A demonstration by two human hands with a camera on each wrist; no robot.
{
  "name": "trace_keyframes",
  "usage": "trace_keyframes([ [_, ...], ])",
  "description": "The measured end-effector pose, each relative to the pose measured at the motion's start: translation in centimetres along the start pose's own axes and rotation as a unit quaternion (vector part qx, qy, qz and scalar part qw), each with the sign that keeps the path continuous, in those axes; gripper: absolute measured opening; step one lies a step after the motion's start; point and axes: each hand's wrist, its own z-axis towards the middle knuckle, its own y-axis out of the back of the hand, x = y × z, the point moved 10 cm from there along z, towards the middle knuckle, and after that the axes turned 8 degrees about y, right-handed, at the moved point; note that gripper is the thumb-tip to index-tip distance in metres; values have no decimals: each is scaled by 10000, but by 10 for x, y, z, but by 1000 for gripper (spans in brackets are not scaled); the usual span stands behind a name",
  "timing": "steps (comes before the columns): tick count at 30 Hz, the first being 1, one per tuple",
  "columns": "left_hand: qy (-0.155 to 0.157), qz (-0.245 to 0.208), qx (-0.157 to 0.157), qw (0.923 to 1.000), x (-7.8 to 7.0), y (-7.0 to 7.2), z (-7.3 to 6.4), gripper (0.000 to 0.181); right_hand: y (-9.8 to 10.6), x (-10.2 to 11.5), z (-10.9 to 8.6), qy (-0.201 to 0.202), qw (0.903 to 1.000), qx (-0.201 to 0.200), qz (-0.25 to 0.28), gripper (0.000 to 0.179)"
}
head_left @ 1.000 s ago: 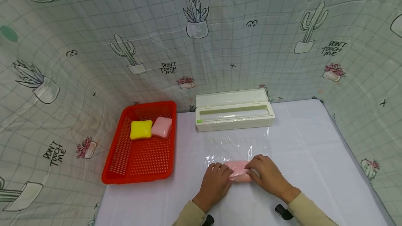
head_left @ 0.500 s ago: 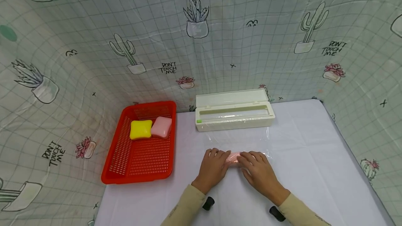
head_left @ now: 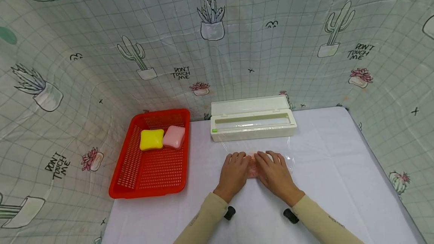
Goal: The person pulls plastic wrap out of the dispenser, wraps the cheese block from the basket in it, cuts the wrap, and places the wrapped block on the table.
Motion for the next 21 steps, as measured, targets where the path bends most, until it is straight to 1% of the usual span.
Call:
trace_keyframes([
  [4,27,294,-5,9996,-1,-7,-1,46,-10,-6,3,-142,9995,298,14,76],
  [6,31,415,42,9991,0,-12,-1,52,-15,-7,3,-222,9987,451,60,83],
  [7,35,459,90,9989,0,-14,0,56,-17,-7,3,-249,9984,508,90,86],
  [10,66,545,370,9978,2,-23,1,67,-23,-7,2,-283,9977,616,85,92],
  [13,141,562,638,9963,6,-31,2,79,-27,-7,1,-251,9976,644,-82,92],
  [16,194,602,808,9947,8,-36,2,88,-31,-10,1,-212,9978,596,-220,89],
  [19,226,613,845,9943,8,-40,3,90,-34,-13,3,-193,9978,577,-256,85],
  [21,249,623,829,9943,9,-41,5,87,-37,-14,4,-201,9973,657,-275,83],
])
